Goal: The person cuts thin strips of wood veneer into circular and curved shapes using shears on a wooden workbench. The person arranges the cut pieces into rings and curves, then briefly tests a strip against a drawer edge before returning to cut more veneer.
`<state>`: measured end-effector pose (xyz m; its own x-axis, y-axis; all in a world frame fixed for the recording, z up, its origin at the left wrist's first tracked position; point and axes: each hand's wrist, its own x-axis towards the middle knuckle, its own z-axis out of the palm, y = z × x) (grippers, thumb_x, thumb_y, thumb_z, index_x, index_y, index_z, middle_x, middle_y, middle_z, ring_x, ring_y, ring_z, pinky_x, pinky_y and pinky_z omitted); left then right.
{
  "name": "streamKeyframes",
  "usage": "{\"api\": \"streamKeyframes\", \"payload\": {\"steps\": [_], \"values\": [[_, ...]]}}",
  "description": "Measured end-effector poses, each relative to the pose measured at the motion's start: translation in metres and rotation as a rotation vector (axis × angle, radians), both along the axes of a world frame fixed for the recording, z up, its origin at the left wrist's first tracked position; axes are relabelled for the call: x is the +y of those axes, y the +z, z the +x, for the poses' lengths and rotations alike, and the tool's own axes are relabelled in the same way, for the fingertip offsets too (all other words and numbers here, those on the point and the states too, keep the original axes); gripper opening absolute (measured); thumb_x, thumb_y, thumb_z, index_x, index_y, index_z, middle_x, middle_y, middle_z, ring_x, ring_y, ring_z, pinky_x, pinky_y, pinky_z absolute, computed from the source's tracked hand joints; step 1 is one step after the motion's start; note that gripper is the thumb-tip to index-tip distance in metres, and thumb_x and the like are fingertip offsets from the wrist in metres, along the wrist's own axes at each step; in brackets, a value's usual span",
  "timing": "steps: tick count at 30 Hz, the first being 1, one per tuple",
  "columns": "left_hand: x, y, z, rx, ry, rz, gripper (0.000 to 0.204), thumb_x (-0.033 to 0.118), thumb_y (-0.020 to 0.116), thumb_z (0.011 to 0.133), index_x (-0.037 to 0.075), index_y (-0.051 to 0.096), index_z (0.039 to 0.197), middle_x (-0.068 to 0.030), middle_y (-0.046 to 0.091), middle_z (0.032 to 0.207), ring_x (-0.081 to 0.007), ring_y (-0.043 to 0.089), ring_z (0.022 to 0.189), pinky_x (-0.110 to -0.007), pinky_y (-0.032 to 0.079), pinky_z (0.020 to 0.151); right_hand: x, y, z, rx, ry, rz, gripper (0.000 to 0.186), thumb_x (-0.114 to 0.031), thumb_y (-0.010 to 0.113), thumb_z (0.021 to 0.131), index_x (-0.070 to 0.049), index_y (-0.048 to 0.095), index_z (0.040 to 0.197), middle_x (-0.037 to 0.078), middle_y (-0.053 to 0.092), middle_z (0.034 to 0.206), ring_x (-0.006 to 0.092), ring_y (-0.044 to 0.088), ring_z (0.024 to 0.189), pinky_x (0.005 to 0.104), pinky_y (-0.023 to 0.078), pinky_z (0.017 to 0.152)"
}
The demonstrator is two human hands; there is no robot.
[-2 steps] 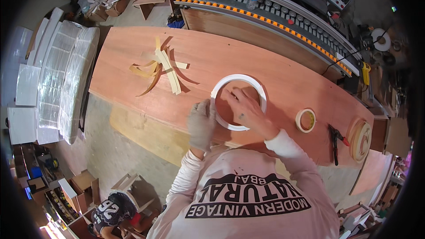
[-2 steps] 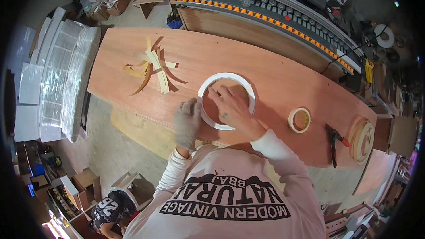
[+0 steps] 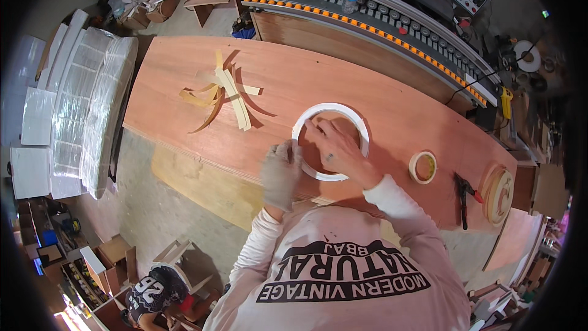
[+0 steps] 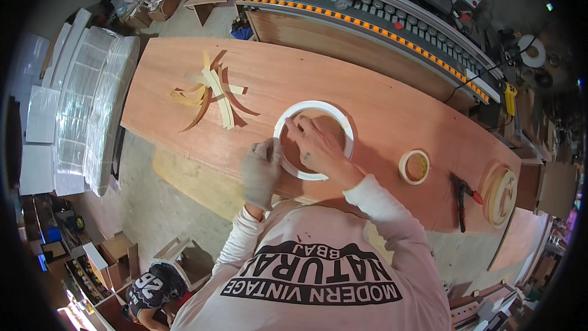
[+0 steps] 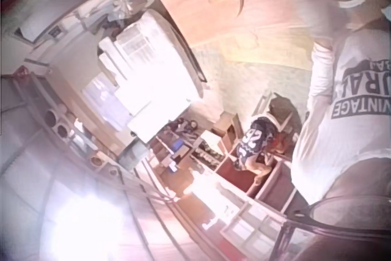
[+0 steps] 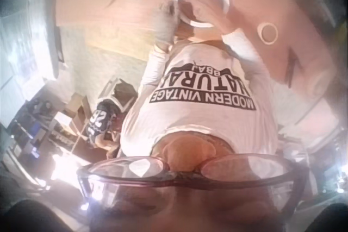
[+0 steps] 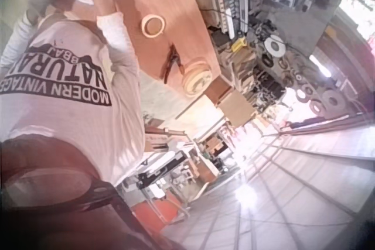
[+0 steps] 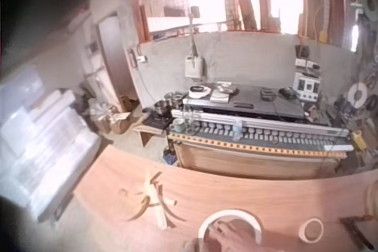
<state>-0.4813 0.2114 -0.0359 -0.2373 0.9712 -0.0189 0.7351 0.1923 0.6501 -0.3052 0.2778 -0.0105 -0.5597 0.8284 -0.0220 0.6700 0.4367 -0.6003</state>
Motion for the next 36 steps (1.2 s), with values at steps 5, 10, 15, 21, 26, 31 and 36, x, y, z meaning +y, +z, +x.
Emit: {"api": "streamKeyframes", "payload": {"steps": [5, 10, 15, 21, 26, 31, 36], "values": [[0.001, -0.013, 0.003, -0.01, 0.03, 0.008, 0.034, 0.031, 0.07, 0.096, 0.006, 0.07, 0.119, -0.0155, 0.069, 0.098, -0.0351, 0.069, 0.089, -0.045, 0.055, 0.079, 0.007, -0.017, -0.021, -0.239, 0.208, 0.175, 0.066, -0.001, 0.062, 0.082, -0.009, 0.054, 0.147, 0.017, 0.056, 0.115, 0.0351, 0.059, 0.108, 0.0486, 0.051, 0.089], [0.0, -0.023, 0.005, -0.097, 0.059, -0.024, 0.035, 0.027, 0.073, 0.094, 0.004, 0.069, 0.12, -0.0136, 0.069, 0.1, -0.0324, 0.07, 0.088, -0.044, 0.055, 0.08, 0.019, -0.021, 0.002, -0.162, 0.058, 0.278, 0.075, -0.005, 0.07, 0.079, -0.011, 0.05, 0.151, 0.019, 0.055, 0.12, 0.0366, 0.056, 0.113, 0.047, 0.05, 0.093], [-0.006, -0.026, 0.005, -0.153, 0.089, 0.061, 0.039, 0.026, 0.077, 0.091, 0.005, 0.069, 0.123, -0.0187, 0.067, 0.122, -0.0346, 0.068, 0.099, -0.045, 0.055, 0.085, 0.024, -0.002, 0.044, -0.176, 0.045, 0.244, 0.057, 0.0, 0.064, 0.085, -0.015, 0.061, 0.139, 0.012, 0.056, 0.108, 0.0343, 0.056, 0.107, 0.0432, 0.05, 0.086], [-0.033, -0.018, 0.004, 0.168, -0.321, 0.33, 0.053, 0.04, 0.077, 0.09, 0.01, 0.066, 0.133, -0.0236, 0.058, 0.139, -0.0352, 0.064, 0.109, -0.048, 0.047, 0.093, 0.003, 0.011, 0.105, -0.267, -0.099, 0.105, 0.058, 0.0, 0.067, 0.085, -0.012, 0.061, 0.141, 0.013, 0.056, 0.11, 0.0335, 0.054, 0.108, 0.0417, 0.051, 0.087], [-0.033, -0.004, 0.012, 0.214, -0.391, 0.261, 0.051, 0.047, 0.07, 0.093, 0.009, 0.067, 0.128, -0.0194, 0.059, 0.139, -0.0359, 0.059, 0.114, -0.05, 0.043, 0.094, 0.005, -0.012, 0.103, -0.279, -0.215, 0.287, 0.06, -0.003, 0.066, 0.085, -0.013, 0.059, 0.144, 0.012, 0.056, 0.109, 0.0338, 0.053, 0.108, 0.0417, 0.052, 0.085], [-0.017, 0.004, 0.034, 0.253, -0.67, 0.301, 0.053, 0.048, 0.068, 0.093, 0.007, 0.065, 0.127, -0.0136, 0.061, 0.135, -0.0367, 0.055, 0.118, -0.053, 0.041, 0.1, -0.024, -0.012, 0.116, -0.393, -0.214, 0.387, 0.06, -0.009, 0.061, 0.089, -0.007, 0.051, 0.147, 0.014, 0.056, 0.112, 0.0348, 0.054, 0.11, 0.0428, 0.052, 0.087], [-0.004, -0.004, 0.053, 0.217, -0.843, 0.351, 0.053, 0.037, 0.072, 0.09, 0.007, 0.059, 0.132, -0.0141, 0.064, 0.13, -0.0393, 0.057, 0.119, -0.055, 0.041, 0.103, -0.057, 0.01, 0.123, -0.196, -0.233, 0.089, 0.064, -0.008, 0.058, 0.088, -0.003, 0.044, 0.15, 0.02, 0.053, 0.13, 0.0341, 0.054, 0.121, 0.0441, 0.048, 0.099]]}}
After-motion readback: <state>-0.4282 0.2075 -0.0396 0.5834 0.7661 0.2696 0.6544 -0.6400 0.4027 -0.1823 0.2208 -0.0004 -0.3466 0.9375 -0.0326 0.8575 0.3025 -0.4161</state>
